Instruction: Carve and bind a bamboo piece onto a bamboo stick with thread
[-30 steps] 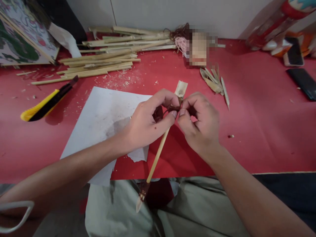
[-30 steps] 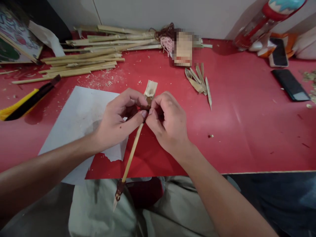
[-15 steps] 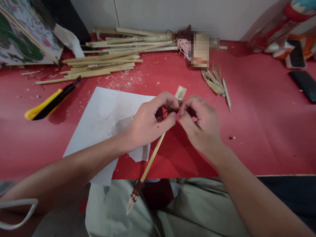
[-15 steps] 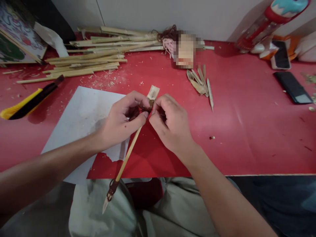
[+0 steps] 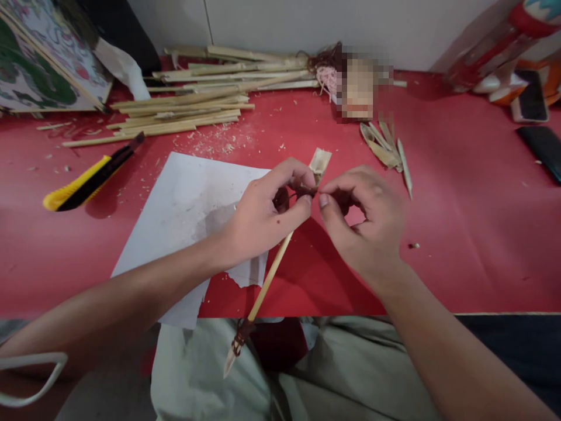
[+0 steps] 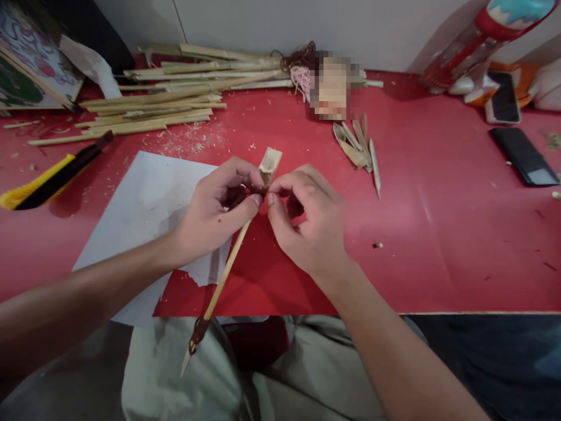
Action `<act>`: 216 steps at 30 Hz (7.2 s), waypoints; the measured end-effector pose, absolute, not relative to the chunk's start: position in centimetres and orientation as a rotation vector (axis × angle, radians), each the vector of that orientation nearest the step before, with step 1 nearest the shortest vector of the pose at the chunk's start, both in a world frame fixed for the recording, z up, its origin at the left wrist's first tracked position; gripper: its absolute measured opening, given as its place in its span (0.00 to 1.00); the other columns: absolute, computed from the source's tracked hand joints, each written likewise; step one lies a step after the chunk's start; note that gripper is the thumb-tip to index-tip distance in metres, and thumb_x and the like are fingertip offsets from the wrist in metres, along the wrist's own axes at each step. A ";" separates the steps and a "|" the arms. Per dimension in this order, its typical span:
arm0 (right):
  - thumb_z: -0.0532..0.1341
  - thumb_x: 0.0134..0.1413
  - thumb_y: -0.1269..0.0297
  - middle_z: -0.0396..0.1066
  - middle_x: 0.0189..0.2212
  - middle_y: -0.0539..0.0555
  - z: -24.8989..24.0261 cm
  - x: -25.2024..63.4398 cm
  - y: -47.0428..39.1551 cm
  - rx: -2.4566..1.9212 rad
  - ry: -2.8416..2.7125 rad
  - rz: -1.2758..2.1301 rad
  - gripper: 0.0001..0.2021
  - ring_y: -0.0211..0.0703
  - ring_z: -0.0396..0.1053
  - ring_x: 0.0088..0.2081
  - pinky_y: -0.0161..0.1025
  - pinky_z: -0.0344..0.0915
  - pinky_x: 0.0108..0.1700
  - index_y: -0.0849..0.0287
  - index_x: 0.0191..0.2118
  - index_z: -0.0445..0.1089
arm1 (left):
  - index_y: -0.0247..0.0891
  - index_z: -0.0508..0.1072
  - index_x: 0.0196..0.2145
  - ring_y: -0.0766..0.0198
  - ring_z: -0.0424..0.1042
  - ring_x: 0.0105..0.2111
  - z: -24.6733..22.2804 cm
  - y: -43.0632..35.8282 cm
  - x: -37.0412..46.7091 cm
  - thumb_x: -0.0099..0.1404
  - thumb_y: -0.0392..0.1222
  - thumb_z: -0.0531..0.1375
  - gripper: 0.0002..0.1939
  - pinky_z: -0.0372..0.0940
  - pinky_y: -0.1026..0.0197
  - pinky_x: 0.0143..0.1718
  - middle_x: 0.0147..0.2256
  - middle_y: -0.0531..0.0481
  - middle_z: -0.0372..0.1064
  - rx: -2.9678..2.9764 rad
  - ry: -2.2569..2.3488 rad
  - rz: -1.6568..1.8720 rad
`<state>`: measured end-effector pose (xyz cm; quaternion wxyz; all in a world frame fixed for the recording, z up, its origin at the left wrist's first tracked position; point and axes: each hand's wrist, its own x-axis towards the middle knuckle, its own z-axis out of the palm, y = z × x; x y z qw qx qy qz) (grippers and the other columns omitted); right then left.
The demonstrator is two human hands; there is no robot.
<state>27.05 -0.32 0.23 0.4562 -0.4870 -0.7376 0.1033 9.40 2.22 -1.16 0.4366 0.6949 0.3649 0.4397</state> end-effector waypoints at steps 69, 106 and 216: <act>0.58 0.58 0.75 0.63 0.30 0.48 0.3 26.2 -1.0 -1.270 -1.741 0.623 0.07 0.37 0.58 0.29 0.39 0.55 0.29 0.54 0.34 0.62 | 0.41 0.71 0.41 0.72 0.67 0.26 -0.6 1.5 9.1 0.68 0.33 0.60 0.05 0.64 0.63 0.32 0.34 0.56 0.74 2.115 1.085 1.100; 0.58 0.67 0.66 0.64 0.29 0.47 0.5 25.3 -1.4 -1.266 -1.487 0.861 0.06 0.35 0.64 0.28 0.36 0.64 0.30 0.54 0.35 0.65 | 0.41 0.68 0.47 0.66 0.72 0.37 -0.3 1.7 8.8 0.76 0.38 0.51 0.08 0.65 0.60 0.36 0.47 0.48 0.74 2.236 1.046 0.963; 0.65 0.62 0.70 0.77 0.34 0.52 1.2 26.4 -1.2 -1.317 -1.816 0.375 0.05 0.43 0.73 0.32 0.45 0.72 0.38 0.51 0.38 0.75 | 0.40 0.71 0.39 0.72 0.67 0.29 -0.3 1.7 9.2 0.66 0.31 0.58 0.06 0.61 0.66 0.29 0.34 0.55 0.71 1.746 0.979 1.139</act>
